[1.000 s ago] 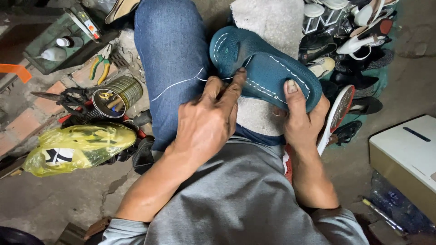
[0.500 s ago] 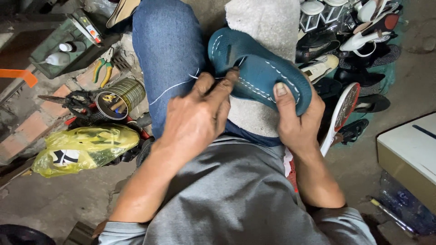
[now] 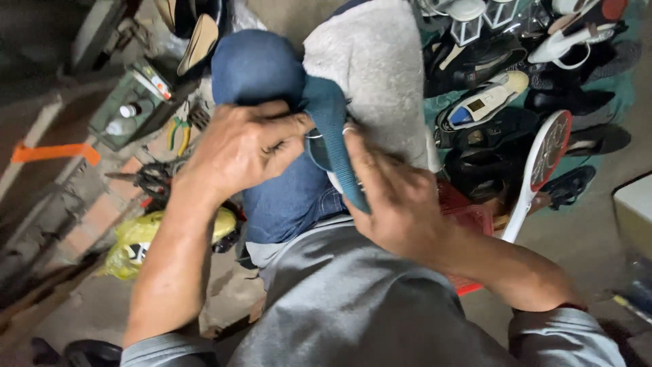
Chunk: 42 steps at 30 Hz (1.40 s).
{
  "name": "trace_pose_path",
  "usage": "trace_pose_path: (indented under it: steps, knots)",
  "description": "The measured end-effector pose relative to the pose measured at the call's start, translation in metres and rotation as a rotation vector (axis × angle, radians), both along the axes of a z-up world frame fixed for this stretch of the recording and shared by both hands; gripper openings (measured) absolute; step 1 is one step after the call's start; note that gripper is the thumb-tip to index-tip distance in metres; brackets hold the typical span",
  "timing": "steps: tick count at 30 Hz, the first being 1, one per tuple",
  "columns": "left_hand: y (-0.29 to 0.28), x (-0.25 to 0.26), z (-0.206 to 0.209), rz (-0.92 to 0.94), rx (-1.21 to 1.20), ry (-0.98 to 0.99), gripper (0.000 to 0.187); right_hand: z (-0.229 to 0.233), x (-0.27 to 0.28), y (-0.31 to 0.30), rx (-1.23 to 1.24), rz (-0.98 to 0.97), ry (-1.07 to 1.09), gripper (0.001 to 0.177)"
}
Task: Hand-sewing a blue shoe upper to a sole using a needle and thread.
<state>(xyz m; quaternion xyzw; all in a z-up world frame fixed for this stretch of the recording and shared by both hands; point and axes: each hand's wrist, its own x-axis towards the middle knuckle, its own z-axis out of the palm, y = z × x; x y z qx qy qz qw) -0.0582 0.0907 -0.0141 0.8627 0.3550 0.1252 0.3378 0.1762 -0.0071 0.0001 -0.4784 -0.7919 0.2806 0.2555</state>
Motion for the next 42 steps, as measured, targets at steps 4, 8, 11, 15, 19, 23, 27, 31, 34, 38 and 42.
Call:
trace_pose_path:
  steps: [4, 8, 11, 15, 19, 23, 27, 31, 34, 38, 42]
  knots:
    - [-0.002, -0.002, 0.006, 0.017, -0.062, -0.03, 0.016, 0.0, -0.015, 0.006, 0.013, -0.037, -0.051, 0.075]
    - [-0.022, -0.031, -0.006, 0.172, -0.094, -0.003, 0.011, -0.053, -0.061, -0.016, 0.503, -0.073, -0.622, 0.051]
    - [-0.035, -0.058, -0.014, 0.206, -0.121, -0.022, 0.018, -0.028, -0.089, -0.002, 0.623, -0.074, -0.882, 0.034]
    - [-0.043, -0.104, -0.021, 0.17, -0.11, 0.012, 0.041, 0.006, -0.104, 0.012, 0.416, -0.32, -0.439, 0.025]
    - [-0.037, -0.103, -0.012, 0.096, -0.128, -0.015, 0.045, -0.007, -0.124, 0.007, 0.429, -0.303, -0.458, 0.025]
    - [-0.042, -0.098, 0.003, 0.276, -0.066, -0.049, 0.01, -0.017, -0.139, 0.006, 0.479, -0.278, -0.621, 0.031]
    - [-0.045, -0.054, 0.06, 0.326, 0.008, -0.003, 0.019, -0.022, -0.159, 0.016, 0.483, -0.162, -0.756, 0.034]
    - [-0.088, 0.04, 0.052, 0.171, -0.091, -0.2, 0.02, -0.025, -0.176, 0.024, 0.522, -0.191, -0.764, 0.034]
    - [-0.134, 0.12, 0.031, 0.006, -0.205, -0.387, 0.031, -0.027, -0.189, 0.03, 0.518, -0.249, -0.802, 0.033]
    - [-0.156, 0.17, 0.065, -0.224, -0.275, -0.545, 0.04, -0.03, -0.207, 0.035, 0.484, -0.324, -0.852, 0.033]
    - [-0.142, 0.157, 0.077, -0.452, -0.279, -0.558, 0.047, -0.015, -0.192, 0.049, 0.51, -0.304, -0.819, 0.027]
